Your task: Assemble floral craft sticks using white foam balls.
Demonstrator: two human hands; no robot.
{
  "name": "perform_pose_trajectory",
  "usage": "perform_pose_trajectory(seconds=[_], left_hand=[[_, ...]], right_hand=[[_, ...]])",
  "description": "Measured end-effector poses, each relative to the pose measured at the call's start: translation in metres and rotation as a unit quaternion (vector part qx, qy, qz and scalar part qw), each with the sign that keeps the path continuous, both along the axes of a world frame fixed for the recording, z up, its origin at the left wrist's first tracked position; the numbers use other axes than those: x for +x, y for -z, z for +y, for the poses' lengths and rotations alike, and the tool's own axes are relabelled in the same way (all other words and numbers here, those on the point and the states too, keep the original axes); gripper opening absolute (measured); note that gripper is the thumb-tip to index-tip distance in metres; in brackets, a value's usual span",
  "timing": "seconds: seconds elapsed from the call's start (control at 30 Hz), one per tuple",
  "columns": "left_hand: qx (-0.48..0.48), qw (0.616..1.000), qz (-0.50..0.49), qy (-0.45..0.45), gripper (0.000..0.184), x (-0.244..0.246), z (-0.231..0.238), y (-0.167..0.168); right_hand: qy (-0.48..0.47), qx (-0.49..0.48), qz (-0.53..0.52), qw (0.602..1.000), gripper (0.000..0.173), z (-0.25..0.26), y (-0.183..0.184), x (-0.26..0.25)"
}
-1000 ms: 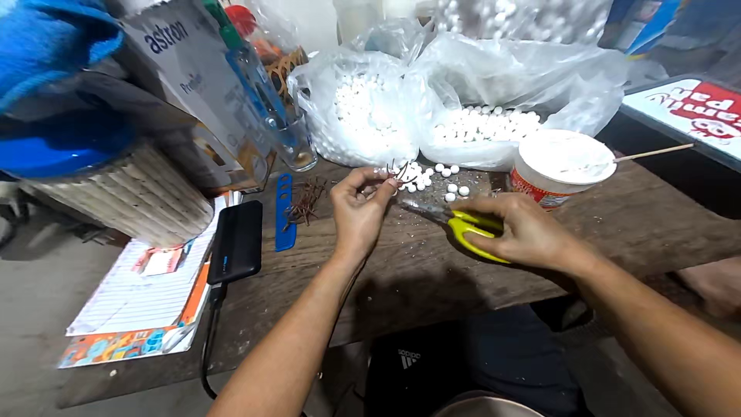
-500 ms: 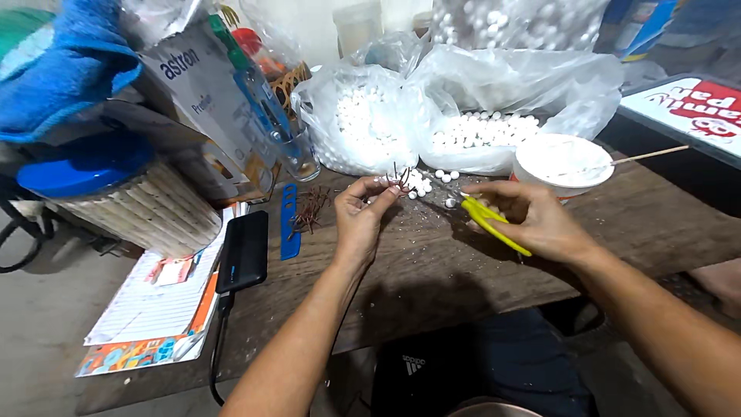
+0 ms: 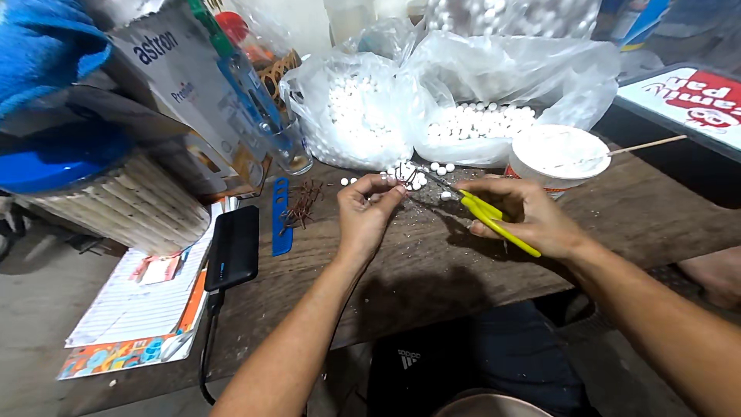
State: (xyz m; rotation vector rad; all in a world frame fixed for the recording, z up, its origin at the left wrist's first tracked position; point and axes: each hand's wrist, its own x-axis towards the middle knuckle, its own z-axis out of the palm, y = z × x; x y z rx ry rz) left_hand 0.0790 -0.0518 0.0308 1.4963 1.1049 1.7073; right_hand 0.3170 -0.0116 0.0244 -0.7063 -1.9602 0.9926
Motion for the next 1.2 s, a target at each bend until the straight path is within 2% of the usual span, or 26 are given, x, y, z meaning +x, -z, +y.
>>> perform_pose_trajectory(seconds=[0.37,0.87,1.0,1.13,1.2], left_hand=[[0.003,1.000,0.021,0.009,0.015,0.0016,0.0002,0.0020],[0.003,0.999,0.047,-0.020,0.016,0.0029,-0.0003,0.0036],[0.001,0.999,0.036,-0.021,0.016,0.0013,-0.0001,0.0031],[0.005,1.000,0.018,-0.023,0.017,-0.0016,-0.0009,0.0009],[0.008,1.000,0.016,-0.025,0.017,-0.0021,-0.0006,0.0008]], right_hand=[[-0.008,-0.011,-0.002,1.000,0.049,0.0002,-0.0005,-0.0001],[-0.005,0.006,0.013,1.000,0.029,0.0021,0.0063,0.0004],[0.025,0.024,-0.028,0.999,0.032,0.0032,0.0071,0.0031],[0.065,0.071,-0.106,0.990,0.043,0.0013,0.0070,0.0028],[0.061,0.070,-0.106,0.990,0.048,-0.0001,0.0030,0.0023]])
